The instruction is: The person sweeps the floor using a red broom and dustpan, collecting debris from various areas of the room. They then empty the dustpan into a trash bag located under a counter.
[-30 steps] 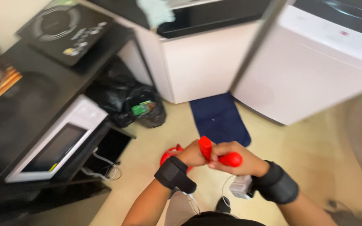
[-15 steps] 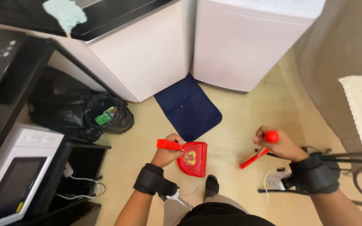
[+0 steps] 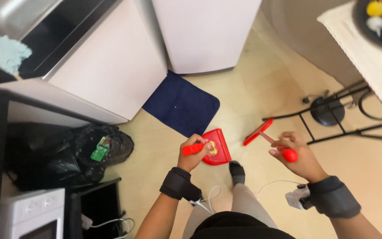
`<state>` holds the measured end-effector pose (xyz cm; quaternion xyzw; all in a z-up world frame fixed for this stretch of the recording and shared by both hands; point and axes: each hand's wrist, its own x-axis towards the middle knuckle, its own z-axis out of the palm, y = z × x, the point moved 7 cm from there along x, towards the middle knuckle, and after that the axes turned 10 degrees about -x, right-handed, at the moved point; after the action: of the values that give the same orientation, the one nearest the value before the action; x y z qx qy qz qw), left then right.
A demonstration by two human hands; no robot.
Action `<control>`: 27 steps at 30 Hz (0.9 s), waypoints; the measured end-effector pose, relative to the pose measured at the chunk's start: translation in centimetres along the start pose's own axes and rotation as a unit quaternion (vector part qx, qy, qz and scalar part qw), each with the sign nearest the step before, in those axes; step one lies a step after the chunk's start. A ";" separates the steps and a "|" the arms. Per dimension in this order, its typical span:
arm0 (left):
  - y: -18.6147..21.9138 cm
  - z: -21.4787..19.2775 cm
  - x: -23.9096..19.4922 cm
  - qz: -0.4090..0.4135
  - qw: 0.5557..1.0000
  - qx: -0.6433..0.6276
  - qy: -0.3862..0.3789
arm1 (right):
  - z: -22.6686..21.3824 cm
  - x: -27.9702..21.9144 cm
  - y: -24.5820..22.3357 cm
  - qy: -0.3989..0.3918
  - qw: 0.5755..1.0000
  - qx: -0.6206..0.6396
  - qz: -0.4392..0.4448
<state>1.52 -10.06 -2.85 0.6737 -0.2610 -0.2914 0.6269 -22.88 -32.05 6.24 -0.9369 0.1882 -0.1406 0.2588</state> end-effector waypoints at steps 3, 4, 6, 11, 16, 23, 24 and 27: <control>-0.3 -0.1 -0.1 0.022 1.000 0.005 -0.019 | -0.3 -4.8 -0.7 -0.062 0.967 -0.151 0.198; -0.5 0.1 0.1 0.018 0.999 0.007 -0.036 | 0.0 -7.2 -0.3 -0.059 0.964 -0.149 0.214; -1.3 1.3 0.2 -0.003 0.996 -0.003 -0.093 | 1.0 -12.8 1.5 -0.089 0.939 -0.046 0.328; -1.8 6.4 0.0 0.001 0.979 -0.004 -0.202 | 8.0 -24.9 3.9 -0.095 0.815 0.397 0.411; -4.9 9.5 1.5 -0.009 0.988 0.015 -0.151 | 8.4 -31.7 1.6 -0.065 0.627 0.564 0.534; -2.1 13.3 1.7 -0.014 0.990 0.053 -0.127 | 8.5 -38.9 0.9 -0.283 0.585 0.457 0.607; -2.2 13.7 1.6 -0.014 0.991 0.044 -0.122 | 8.8 -40.2 1.8 -0.305 0.582 0.437 0.615; -0.7 15.4 2.5 -0.023 0.989 0.102 -0.104 | 6.6 -41.9 6.2 -0.294 0.636 0.360 0.616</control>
<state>-7.85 -22.47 -4.36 0.7063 -0.3374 -0.3462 0.5172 -59.51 -16.29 -9.49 -0.4281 0.5701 0.2771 0.6441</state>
